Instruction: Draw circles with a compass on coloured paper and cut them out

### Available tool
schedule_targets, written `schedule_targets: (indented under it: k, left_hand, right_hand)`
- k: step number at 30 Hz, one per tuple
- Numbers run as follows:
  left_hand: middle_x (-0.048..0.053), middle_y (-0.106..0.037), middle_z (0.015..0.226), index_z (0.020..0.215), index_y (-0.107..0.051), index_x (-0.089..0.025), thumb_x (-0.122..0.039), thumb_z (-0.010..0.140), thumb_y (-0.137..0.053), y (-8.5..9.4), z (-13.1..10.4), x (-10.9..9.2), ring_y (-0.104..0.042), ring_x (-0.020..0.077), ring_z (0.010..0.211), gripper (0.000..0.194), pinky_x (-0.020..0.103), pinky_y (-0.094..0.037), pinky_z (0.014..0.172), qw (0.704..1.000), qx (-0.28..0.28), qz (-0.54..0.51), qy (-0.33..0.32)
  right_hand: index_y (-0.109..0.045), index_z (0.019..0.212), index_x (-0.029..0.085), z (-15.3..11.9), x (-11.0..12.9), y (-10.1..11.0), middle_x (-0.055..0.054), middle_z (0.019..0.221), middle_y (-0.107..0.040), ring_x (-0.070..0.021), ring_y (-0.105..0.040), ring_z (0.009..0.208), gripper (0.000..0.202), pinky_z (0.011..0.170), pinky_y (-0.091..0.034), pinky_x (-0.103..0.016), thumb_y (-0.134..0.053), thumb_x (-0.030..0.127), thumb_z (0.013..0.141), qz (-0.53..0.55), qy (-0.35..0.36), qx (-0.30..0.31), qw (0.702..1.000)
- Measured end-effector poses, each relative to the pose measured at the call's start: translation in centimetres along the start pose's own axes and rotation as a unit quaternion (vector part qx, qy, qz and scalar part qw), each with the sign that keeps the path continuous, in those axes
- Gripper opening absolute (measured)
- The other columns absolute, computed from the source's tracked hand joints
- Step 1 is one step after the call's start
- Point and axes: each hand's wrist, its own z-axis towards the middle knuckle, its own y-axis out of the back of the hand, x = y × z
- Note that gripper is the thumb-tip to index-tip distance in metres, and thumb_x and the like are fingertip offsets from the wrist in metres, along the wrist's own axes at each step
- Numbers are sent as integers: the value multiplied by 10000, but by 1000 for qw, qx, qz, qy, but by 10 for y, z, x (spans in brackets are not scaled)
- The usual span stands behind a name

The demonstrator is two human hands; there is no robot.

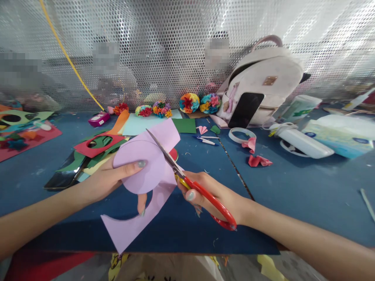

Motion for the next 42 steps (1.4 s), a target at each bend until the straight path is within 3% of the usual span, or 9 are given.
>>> schedule_targets:
  k: [3, 12, 16, 21, 25, 28, 36, 42]
  left_hand:
    - [101, -776, 623, 898, -787, -93, -369, 1093, -512, 2, 0, 1, -768, 224, 657, 435, 283, -597, 748, 1000, 0, -5, 4]
    - [115, -776, 633, 811, -800, -95, -391, 1092, -515, 5, -2, 3, -767, 221, 690, 498, 278, -592, 778, 1000, 2, 15, 4]
    - [90, -775, 623, 927, -810, -105, -390, 1087, -534, 5, -3, 3, -767, 214, 691, 428, 269, -595, 778, 1000, -13, 10, 8]
    - [109, -779, 637, 727, -793, -118, -407, 1089, -519, 7, -3, 5, -769, 230, 714, 538, 292, -612, 782, 999, -8, 33, 4]
    - [99, -790, 653, 802, -798, -105, -385, 1093, -525, 5, -3, 4, -770, 205, 715, 488, 257, -602, 779, 1000, -14, 24, -4]
    - [89, -801, 668, 841, -793, -102, -364, 1098, -520, 1, -3, 2, -771, 199, 692, 458, 252, -601, 764, 1000, -17, 18, -3]
    - [88, -794, 649, 682, -764, -125, -396, 1081, -549, -3, -4, -1, -775, 212, 705, 527, 259, -592, 821, 996, -50, 78, -12]
    - [87, -809, 693, 770, -778, -123, -374, 1100, -508, -1, -5, 2, -780, 214, 720, 495, 268, -604, 797, 1000, 4, 14, 20]
  right_hand:
    - [-486, 818, 219, -1, 0, 0, 29, 715, -476, -129, -456, 572, 682, 547, -430, -288, -458, 897, 887, -6, -2, -3, 1000]
    - [-454, 765, 220, 0, 1, 1, 26, 695, -476, -118, -447, 550, 672, 508, -411, -268, -458, 877, 906, -23, -3, -2, 1000]
    - [-454, 788, 221, 1, 0, 3, 34, 716, -458, -109, -431, 544, 654, 485, -409, -258, -487, 864, 904, -19, 4, -9, 1000]
    - [-473, 856, 230, 2, 13, 0, 13, 761, -478, -144, -452, 608, 644, 565, -467, -298, -417, 868, 929, -7, 2, 26, 1000]
    - [-459, 882, 241, 2, 23, -2, 3, 775, -473, -163, -440, 639, 595, 596, -458, -311, -361, 819, 983, -16, 6, 33, 999]
    - [-456, 868, 240, 3, 21, -2, 10, 748, -477, -159, -429, 621, 607, 591, -426, -307, -349, 827, 981, -31, 16, 29, 999]
    - [-490, 830, 224, 2, 11, 2, 8, 746, -496, -157, -442, 620, 664, 607, -404, -317, -386, 872, 936, -28, 5, 22, 999]
    - [-480, 804, 221, 2, 11, 2, 11, 747, -490, -151, -402, 630, 670, 601, -350, -317, -373, 867, 944, -59, 15, 10, 998]
